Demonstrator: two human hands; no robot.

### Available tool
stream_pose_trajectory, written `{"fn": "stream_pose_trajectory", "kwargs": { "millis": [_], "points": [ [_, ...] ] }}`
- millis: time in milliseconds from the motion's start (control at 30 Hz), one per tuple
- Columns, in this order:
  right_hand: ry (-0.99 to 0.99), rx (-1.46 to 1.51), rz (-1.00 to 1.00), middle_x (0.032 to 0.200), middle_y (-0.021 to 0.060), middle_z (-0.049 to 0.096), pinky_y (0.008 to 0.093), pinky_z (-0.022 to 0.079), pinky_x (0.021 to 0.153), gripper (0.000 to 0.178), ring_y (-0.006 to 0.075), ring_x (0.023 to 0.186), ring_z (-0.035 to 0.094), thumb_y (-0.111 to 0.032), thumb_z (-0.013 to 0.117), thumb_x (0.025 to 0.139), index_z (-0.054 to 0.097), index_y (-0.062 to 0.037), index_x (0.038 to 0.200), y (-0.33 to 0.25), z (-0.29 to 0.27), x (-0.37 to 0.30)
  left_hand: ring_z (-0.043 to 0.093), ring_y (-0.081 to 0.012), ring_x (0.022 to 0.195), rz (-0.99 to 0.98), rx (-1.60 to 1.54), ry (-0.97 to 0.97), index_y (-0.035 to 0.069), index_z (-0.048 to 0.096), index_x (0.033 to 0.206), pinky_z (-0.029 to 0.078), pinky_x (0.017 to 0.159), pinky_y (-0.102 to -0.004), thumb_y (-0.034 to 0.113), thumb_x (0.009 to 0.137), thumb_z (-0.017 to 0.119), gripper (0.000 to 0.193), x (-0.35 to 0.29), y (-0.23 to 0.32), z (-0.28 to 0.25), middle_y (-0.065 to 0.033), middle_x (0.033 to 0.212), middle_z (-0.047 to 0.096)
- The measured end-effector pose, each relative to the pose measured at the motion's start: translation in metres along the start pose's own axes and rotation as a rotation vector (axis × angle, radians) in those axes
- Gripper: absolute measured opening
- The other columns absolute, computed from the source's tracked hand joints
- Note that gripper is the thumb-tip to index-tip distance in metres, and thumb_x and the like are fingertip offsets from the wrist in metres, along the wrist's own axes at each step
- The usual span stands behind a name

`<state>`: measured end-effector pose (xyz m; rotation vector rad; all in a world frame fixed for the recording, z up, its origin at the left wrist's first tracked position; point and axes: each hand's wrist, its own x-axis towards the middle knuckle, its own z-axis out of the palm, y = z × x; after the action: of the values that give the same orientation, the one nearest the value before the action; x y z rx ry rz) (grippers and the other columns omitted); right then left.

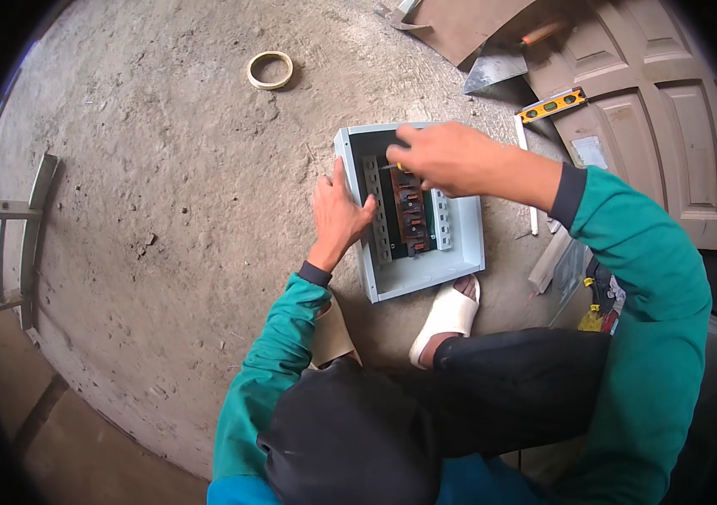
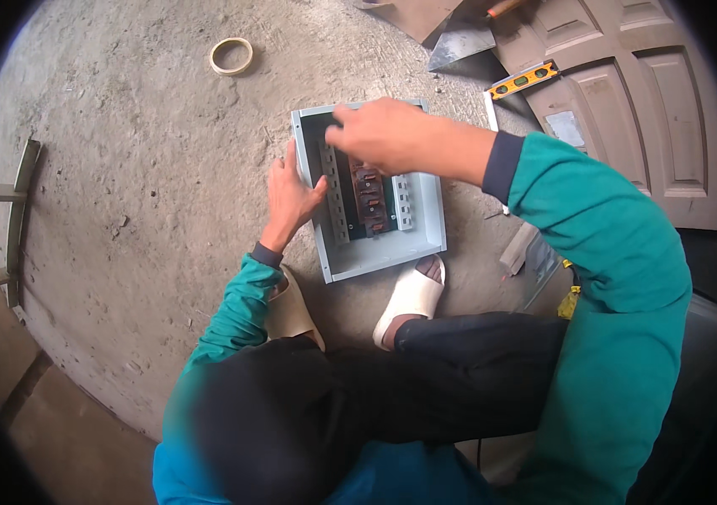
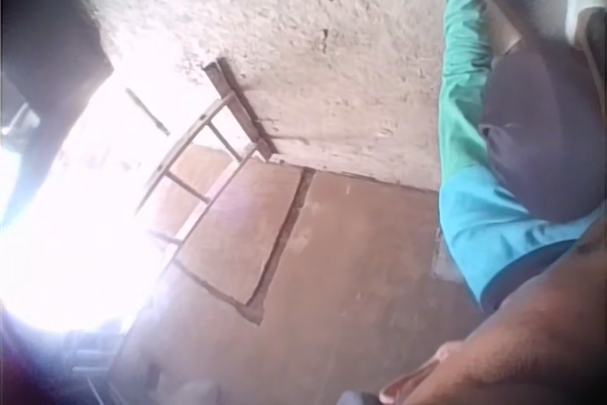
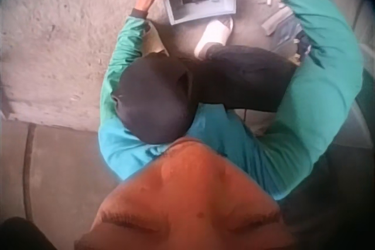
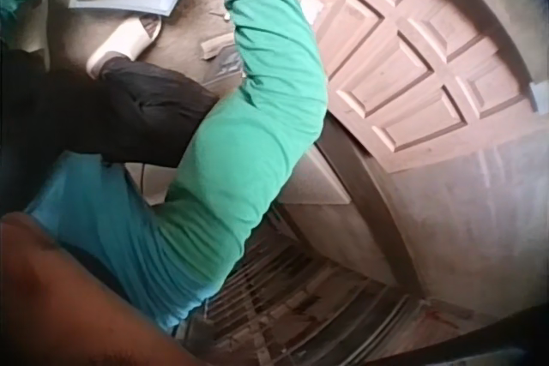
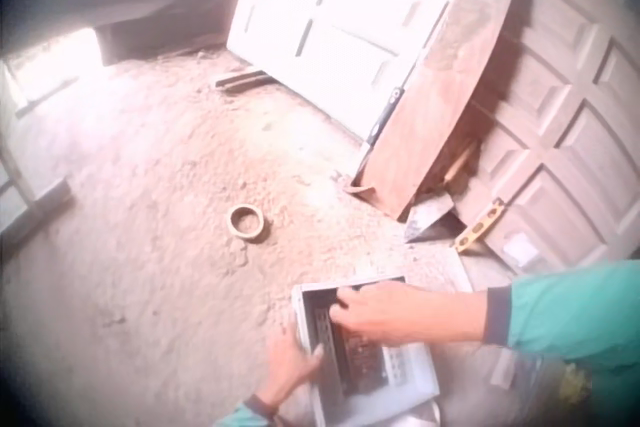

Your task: The person disassembles an electrical panel box by unscrewing and removing its front cover with a screwdriver, then loosening the screws holding the interior components inside the box.

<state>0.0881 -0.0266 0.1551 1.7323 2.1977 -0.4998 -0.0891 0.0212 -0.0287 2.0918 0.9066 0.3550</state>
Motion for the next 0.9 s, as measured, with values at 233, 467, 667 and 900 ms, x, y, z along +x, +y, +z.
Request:
{"fn": "stream_pose_trajectory", "kwargs": {
  "millis": [233,467,667,900],
  "points": [
    [-0.257,0.826,0.796,0.069,0.0145,0.062,0.0372,0.052,0.051,0.022,0.0262,0.054,0.061,-0.018,0.059,0.084,0.061,0.0049,0.083,0.018,0.0,0.014,0.05,-0.0334,0.086,0.357,0.106,0.109,0.009,0.042,0.138,0.042,0.076,-0.0414,0.023,0.066,0.079,0.082,0.027,0.018,-0.019,-0.0161,0.088,0.046],
    [-0.49,0.652,0.563,0.067,0.0093,0.058,0.0326,0.046,0.041,0.026,0.0171,0.046,0.055,-0.02,0.062,0.085,0.061,0.0056,0.091,0.027,0.01,0.02,0.053,-0.0351,0.089,0.137,-0.027,0.101,0.013,0.045,0.136,0.045,0.079,-0.0432,0.017,0.071,0.069,0.069,0.061,-0.011,-0.005,-0.0193,0.095,0.05],
    [0.104,-0.37,-0.323,0.069,0.0121,0.064,0.0357,0.055,0.06,0.013,0.0247,0.073,0.068,-0.017,0.063,0.077,0.067,-0.005,0.074,0.034,0.007,0.026,0.051,-0.0346,0.089,0.2,-0.098,0.129,0.012,0.044,0.137,0.044,0.079,-0.0429,0.017,0.07,0.068,0.072,0.062,-0.014,0.0,-0.0182,0.094,0.047],
    [-0.108,0.253,0.583,0.08,0.0245,0.066,0.0472,0.053,0.073,0.035,0.0394,0.079,0.066,-0.031,0.064,0.082,0.063,0.003,0.089,0.012,-0.011,0.028,0.05,-0.0328,0.087,0.119,-0.116,0.097,0.013,0.044,0.137,0.043,0.077,-0.0422,0.02,0.068,0.068,0.074,0.059,-0.011,-0.001,-0.0171,0.091,0.046]
  ]
}}
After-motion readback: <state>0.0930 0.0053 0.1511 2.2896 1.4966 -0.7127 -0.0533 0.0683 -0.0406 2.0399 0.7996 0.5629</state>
